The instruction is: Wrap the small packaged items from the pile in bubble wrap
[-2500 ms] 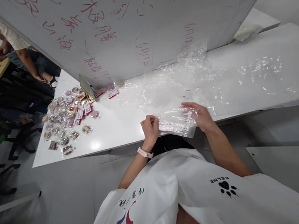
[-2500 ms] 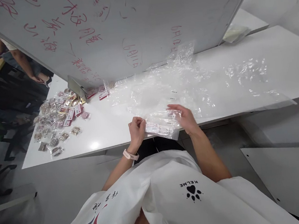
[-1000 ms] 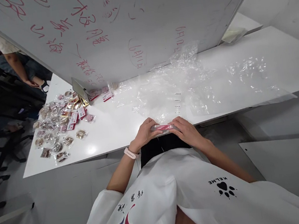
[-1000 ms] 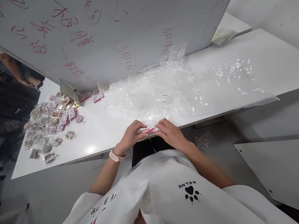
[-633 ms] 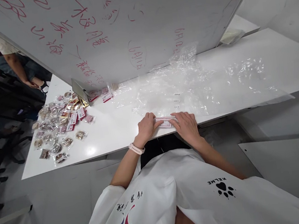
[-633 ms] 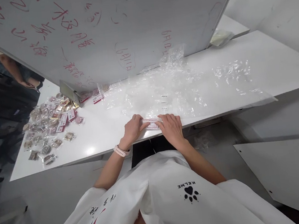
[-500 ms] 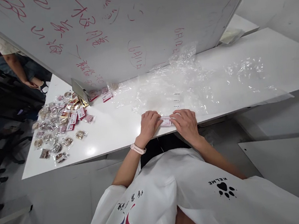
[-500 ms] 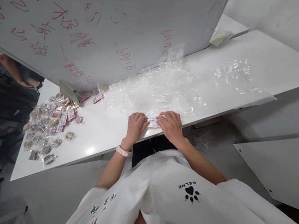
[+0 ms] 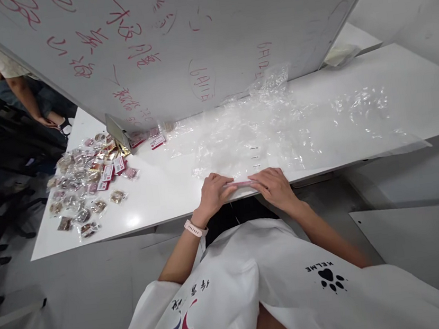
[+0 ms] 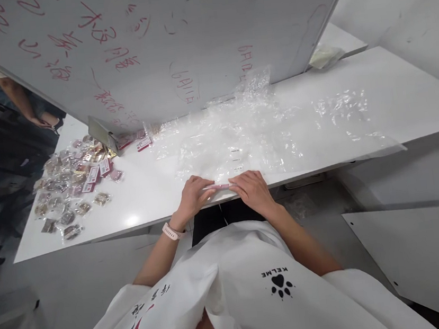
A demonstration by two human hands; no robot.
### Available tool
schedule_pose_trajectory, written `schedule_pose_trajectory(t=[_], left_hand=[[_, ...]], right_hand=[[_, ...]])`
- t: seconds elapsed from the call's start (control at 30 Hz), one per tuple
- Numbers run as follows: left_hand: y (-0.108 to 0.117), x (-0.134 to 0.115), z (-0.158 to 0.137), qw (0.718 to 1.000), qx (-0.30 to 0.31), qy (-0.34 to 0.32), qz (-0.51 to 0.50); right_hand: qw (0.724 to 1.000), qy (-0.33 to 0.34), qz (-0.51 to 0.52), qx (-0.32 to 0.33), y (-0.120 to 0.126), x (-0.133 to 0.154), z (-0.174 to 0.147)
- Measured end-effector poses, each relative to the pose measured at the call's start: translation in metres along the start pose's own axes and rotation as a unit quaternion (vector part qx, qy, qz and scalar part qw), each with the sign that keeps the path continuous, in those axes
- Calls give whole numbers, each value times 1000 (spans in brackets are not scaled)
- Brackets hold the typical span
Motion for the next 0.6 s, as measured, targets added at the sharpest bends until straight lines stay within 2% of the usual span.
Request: schedule_pose_trajectory(t=[0.1, 0.17, 0.27, 0.33, 0.43, 0.53, 0.6], left_hand=[[0, 9, 23, 998, -8, 44, 47], [-2, 13, 36, 995, -21, 70, 64], [-9, 13, 47, 991, -62, 83, 85], [-14, 9, 44, 990, -74, 66, 101], [-18, 5, 29, 995, -51, 11, 90], [-14, 8, 16, 997, -21, -30, 71], [-8, 14, 19, 998, -10, -31, 55]], right_hand=[[999, -31, -43, -7, 0, -8, 23], [996, -46, -63, -35, -2, -12, 35], [994, -48, -69, -66, -7, -14, 40], [997, -22, -56, -53, -12, -12, 34], [999, 14, -37, -28, -16, -9, 18], [999, 17, -29, -24, -13, -10, 12], [1000, 11, -24, -15, -10, -13, 19]])
Point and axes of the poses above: each hand's wrist, its own z-axis towards the middle knuckle, its own y-axis out of the back of the hand, x = y × z, the point moved 1 cm from there along z, towards the middle knuckle, and after that the axes turned 2 degrees about -y, right-handed, at the moved point
